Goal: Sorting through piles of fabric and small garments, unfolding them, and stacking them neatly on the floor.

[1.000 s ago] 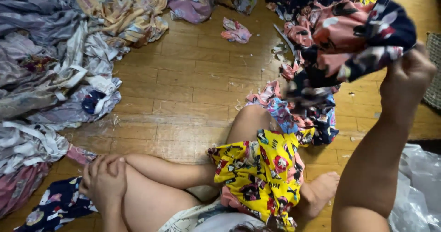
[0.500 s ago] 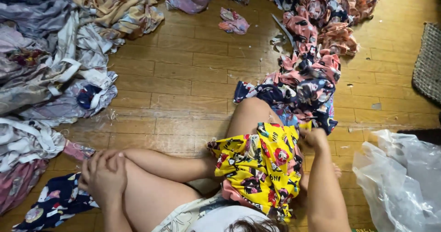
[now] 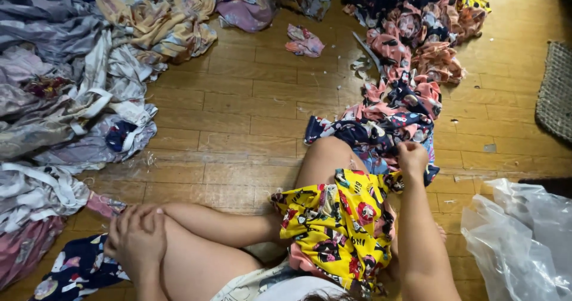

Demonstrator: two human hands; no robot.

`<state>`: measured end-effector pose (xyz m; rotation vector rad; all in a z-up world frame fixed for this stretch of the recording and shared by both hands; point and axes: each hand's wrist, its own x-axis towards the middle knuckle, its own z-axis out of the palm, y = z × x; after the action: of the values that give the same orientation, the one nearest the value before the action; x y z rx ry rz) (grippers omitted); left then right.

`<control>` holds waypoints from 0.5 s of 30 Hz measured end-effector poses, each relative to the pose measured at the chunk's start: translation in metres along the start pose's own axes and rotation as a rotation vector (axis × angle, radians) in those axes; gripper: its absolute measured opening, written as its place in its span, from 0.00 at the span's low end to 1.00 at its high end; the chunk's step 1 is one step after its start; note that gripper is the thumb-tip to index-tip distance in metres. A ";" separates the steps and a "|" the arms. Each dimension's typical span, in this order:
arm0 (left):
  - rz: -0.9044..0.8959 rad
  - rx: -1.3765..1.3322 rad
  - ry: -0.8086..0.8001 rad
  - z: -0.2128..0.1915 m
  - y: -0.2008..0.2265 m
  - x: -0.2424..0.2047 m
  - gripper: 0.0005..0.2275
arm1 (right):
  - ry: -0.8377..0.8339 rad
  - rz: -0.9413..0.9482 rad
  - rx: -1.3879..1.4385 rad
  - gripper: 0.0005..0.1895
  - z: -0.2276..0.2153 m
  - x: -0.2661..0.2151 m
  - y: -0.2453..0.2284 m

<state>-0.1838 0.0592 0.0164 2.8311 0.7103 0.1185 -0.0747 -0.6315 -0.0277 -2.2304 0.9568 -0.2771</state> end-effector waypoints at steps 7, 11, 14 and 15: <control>0.001 0.026 0.012 0.008 -0.005 0.002 0.23 | 0.312 -0.579 -0.490 0.25 0.022 0.027 -0.043; -0.058 0.032 -0.076 -0.004 0.004 0.004 0.23 | 0.235 -0.602 -0.571 0.15 0.025 0.076 -0.035; -0.077 0.053 -0.063 0.006 -0.001 0.004 0.23 | 0.184 -0.448 -0.432 0.09 0.000 0.089 -0.062; -0.077 0.053 -0.062 0.008 -0.003 0.004 0.23 | 0.183 -0.448 -0.432 0.09 -0.001 0.091 -0.063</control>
<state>-0.1807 0.0625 0.0082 2.8387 0.8195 -0.0009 0.0242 -0.6652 0.0085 -2.8531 0.6360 -0.5232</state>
